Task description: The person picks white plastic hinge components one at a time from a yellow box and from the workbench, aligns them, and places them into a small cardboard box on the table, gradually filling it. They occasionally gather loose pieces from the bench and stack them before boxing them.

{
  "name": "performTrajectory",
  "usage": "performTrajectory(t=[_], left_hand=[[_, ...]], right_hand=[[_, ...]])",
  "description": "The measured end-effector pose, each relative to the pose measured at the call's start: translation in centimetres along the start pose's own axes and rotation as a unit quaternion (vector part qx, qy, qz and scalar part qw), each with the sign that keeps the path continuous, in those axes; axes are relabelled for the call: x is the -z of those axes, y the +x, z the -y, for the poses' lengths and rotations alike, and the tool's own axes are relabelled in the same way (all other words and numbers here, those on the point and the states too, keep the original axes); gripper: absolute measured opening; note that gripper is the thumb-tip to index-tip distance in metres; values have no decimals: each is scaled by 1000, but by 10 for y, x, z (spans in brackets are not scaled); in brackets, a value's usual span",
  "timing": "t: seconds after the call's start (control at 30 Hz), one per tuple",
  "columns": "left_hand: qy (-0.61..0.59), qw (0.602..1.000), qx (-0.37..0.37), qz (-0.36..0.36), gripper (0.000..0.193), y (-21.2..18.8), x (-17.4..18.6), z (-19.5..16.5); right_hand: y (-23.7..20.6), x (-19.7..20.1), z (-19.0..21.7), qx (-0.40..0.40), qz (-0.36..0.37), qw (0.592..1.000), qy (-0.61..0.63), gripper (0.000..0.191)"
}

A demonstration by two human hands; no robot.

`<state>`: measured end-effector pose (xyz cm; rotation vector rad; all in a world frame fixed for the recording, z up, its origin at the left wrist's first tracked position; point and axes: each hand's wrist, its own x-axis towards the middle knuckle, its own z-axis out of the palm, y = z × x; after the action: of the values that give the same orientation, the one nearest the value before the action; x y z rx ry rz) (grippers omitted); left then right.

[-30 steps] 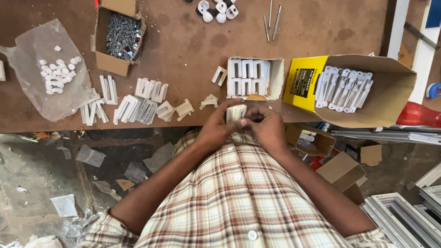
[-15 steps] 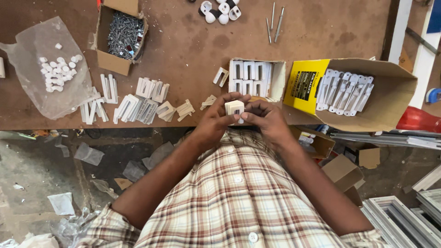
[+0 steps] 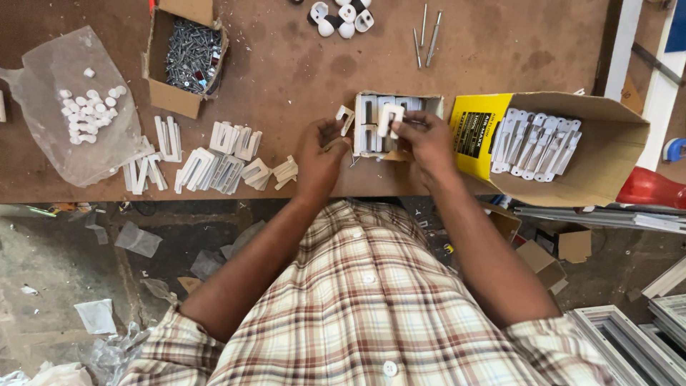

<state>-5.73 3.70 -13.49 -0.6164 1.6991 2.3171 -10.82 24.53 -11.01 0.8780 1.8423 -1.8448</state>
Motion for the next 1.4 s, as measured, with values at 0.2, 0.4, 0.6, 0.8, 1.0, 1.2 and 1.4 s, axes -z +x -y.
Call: performTrajectory(t=[0.2,0.4,0.6,0.8,1.0,1.2,1.4], left_hand=[[225,973,-38,20,60,15,-7,1],[211,973,-72,65,61,15,-15,-3],[247,964,-72,66,63,12,-11,-4],[243,966,-52,74,65,10,-10,-2],[263,960,-57,78,65,10,-8,-1],[264,961,-42,75,68,11,-9,0],[244,967,-12,68,68,12,-8,-1]], right_hand=[[24,-26,4,41,-1,997,-66,31],[28,-46,7,45,1,991,-123,31],[28,-51,9,50,12,990,-132,36],[24,-53,7,95,-10,971,-219,30],[21,-56,10,125,-47,939,-316,26],[25,-57,10,173,-48,920,-348,28],[27,-60,11,175,-56,913,-364,30]])
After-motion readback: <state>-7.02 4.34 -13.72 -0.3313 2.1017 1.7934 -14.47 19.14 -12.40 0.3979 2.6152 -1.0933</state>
